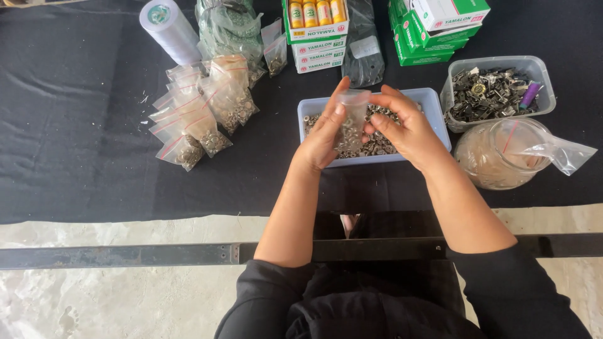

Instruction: The person is sorting small metal rivets from a tray into small plastic bags and sealing them.

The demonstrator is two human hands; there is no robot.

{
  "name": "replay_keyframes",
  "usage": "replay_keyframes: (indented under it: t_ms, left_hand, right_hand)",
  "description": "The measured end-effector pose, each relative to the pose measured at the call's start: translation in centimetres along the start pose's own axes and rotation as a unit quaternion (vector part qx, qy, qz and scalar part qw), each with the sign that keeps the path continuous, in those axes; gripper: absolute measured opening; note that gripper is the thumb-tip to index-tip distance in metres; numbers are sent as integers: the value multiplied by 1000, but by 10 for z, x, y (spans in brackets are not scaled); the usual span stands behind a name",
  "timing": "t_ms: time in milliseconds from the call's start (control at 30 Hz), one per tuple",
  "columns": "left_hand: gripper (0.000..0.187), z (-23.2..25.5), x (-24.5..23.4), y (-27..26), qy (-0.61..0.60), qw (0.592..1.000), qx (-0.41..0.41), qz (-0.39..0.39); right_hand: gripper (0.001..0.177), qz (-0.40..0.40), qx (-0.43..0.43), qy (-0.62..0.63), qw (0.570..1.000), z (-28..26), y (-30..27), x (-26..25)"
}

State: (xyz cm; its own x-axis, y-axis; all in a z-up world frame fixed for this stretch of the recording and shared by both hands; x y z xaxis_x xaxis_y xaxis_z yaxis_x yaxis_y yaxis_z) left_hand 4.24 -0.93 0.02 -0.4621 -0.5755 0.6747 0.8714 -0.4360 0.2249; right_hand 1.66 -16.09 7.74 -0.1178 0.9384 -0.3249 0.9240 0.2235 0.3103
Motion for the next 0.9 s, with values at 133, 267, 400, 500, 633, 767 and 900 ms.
replay_keyframes:
  t_ms: [133,267,400,500,633,767,900]
  left_hand:
    - [78,19,26,-13,87,996,5,19]
    - [93,6,11,-3,104,994,1,-13]
    - [38,27,42,0,175,984,-3,-25]
    - [18,-34,-13,13,216,976,-20,-11]
    - [18,-28,-8,7,216,976,-30,-11]
    - [41,24,48,-3,228,973,14,-3]
    - [23,18,32,-3,293,955,14,45]
  right_hand:
    - [25,13,-27,-61,998,17,0,3]
    - [18,44,-80,-52,994,8,6,-6]
    - [17,35,-135,-76,987,7,10,-18]
    - [20,48,-130,-68,988,1,9,-24]
    - [13,59,-48,88,993,9,5,-14]
    - [10,33,-60,92,993,7,4,-12]
    - [14,47,-82,88,992,18,4,-18]
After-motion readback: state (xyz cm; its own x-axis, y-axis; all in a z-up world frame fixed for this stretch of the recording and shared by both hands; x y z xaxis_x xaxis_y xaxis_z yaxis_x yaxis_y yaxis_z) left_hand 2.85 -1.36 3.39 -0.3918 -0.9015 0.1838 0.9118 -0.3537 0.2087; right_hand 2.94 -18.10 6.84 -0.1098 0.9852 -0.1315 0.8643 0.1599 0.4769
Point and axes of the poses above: each hand's wrist, its own y-axis towards the middle knuckle, its own x-axis out of the palm, z = x × y, the point moved 5 cm from there along y, towards the middle knuckle, and after that the axes turned 4 degrees about -x, right-handed, at the moved point
